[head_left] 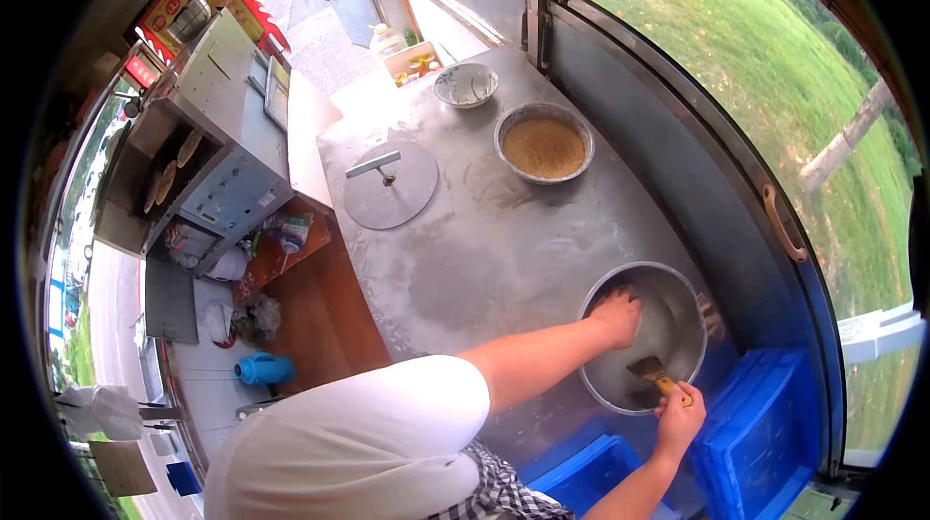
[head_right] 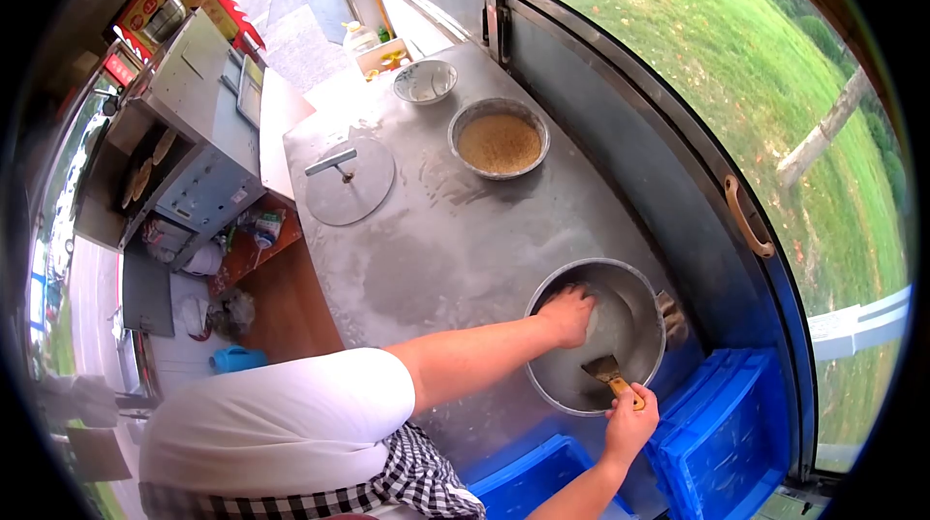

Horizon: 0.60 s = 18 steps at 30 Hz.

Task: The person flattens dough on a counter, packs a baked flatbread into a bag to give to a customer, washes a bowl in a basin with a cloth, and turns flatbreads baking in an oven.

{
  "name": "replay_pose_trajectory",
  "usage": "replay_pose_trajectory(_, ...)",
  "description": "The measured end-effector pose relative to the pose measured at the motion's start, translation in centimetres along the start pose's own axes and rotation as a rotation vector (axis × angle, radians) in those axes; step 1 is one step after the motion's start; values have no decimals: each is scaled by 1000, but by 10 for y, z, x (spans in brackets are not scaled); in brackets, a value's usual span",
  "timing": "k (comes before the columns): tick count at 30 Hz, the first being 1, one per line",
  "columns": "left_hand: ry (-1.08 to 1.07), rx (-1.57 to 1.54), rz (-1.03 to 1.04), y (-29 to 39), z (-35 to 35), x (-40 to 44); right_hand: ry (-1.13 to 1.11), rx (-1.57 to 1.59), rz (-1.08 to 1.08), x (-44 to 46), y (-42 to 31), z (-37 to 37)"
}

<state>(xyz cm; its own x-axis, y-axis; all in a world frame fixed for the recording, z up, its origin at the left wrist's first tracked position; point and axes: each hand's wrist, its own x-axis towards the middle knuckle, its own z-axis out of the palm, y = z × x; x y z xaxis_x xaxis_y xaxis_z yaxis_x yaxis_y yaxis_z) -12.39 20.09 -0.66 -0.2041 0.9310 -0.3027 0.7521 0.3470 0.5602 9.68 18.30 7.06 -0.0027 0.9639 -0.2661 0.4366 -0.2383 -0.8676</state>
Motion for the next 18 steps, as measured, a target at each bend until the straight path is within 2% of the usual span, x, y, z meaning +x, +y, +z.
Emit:
replay_pose_trajectory(6,-35,-88,-51,3,-4,-2,-83,63,16,10,-6,16)
replay_pose_trajectory(8,-65,-118,-71,4,-11,-5,-55,55,17,7,-11,14)
replay_pose_trajectory(12,6,-179,-58,-4,1,-1,-12,-11,8,12,-1,9)
replay_pose_trajectory(18,-35,-279,-75,-3,8,7,-96,166,60,9,5,23)
